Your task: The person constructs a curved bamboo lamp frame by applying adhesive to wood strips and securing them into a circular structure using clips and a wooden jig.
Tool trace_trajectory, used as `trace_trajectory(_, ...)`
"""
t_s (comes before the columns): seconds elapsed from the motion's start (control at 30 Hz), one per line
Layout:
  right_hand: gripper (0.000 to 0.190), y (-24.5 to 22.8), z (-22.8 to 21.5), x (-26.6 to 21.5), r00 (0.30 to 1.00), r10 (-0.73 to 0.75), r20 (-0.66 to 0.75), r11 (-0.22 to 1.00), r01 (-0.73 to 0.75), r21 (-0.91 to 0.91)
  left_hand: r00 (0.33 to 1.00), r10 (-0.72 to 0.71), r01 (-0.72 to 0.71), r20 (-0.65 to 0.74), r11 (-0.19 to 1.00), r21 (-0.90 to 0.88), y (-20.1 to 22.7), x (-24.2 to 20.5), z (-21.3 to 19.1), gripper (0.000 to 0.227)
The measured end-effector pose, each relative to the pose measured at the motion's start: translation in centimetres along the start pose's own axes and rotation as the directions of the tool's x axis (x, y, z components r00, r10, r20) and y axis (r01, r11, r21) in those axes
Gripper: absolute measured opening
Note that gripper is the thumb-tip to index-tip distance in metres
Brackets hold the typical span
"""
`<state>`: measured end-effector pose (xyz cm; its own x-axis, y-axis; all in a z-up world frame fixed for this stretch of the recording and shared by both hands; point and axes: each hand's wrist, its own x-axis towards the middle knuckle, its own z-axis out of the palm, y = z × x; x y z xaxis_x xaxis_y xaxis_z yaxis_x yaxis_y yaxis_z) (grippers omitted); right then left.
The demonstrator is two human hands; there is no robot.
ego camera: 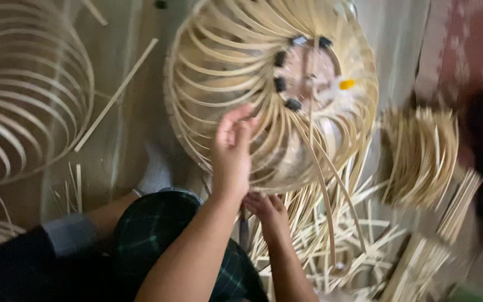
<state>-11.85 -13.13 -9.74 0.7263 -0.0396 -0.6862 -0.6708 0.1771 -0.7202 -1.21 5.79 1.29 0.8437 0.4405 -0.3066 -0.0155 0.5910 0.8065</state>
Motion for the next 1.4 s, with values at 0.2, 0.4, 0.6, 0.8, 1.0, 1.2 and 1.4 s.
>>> trace_trajectory(0.2,0.041,-1.1,0.5,0.7,0.99,0.002,-0.14,0.999,-0.006,-0.035,0.998,-0.058,0.061,0.026,0.99,-0.125,0.1,-0.5,-0.9,0.026)
trace_trajectory(0.4,0.045,-3.4,-1.8,2.2,0.962,-0.09,-0.257,0.995,0.095,0.007,0.99,-0.101,0.105,0.097,0.993,-0.044,0.4,-1.0,-1.1,0.026)
trace_trajectory(0.6,0.039,-2.8,-4.2,1.0,0.958,-0.259,-0.125,0.926,0.21,-0.313,0.986,-0.124,0.125,0.109,0.992,0.004,0.5,-1.1,-0.5,0.025)
trace_trajectory(0.8,0.028,-0.2,-3.9,0.4,0.966,-0.258,-0.017,0.678,0.169,-0.716,0.989,-0.075,0.074,0.128,0.997,0.009,0.4,-1.3,-0.4,0.025)
trace_trajectory(1.0,0.023,-2.2,-3.1,-0.1,0.81,-0.583,-0.056,0.512,0.313,-0.8,0.992,-0.062,0.065,0.114,0.998,-0.021,1.5,-1.4,-1.0,0.026)
trace_trajectory(1.2,0.036,-9.7,-9.9,-2.6,0.451,-0.891,0.045,0.05,0.198,-0.979,0.989,-0.059,0.068,0.137,0.996,-0.059,2.5,-1.7,-0.7,0.027)
trace_trajectory(1.4,0.022,-9.1,-11.4,-6.2,0.384,-0.921,0.062,0.034,0.239,-0.971,0.992,-0.042,0.051,0.122,0.996,-0.077,2.4,-2.2,-1.1,0.026)
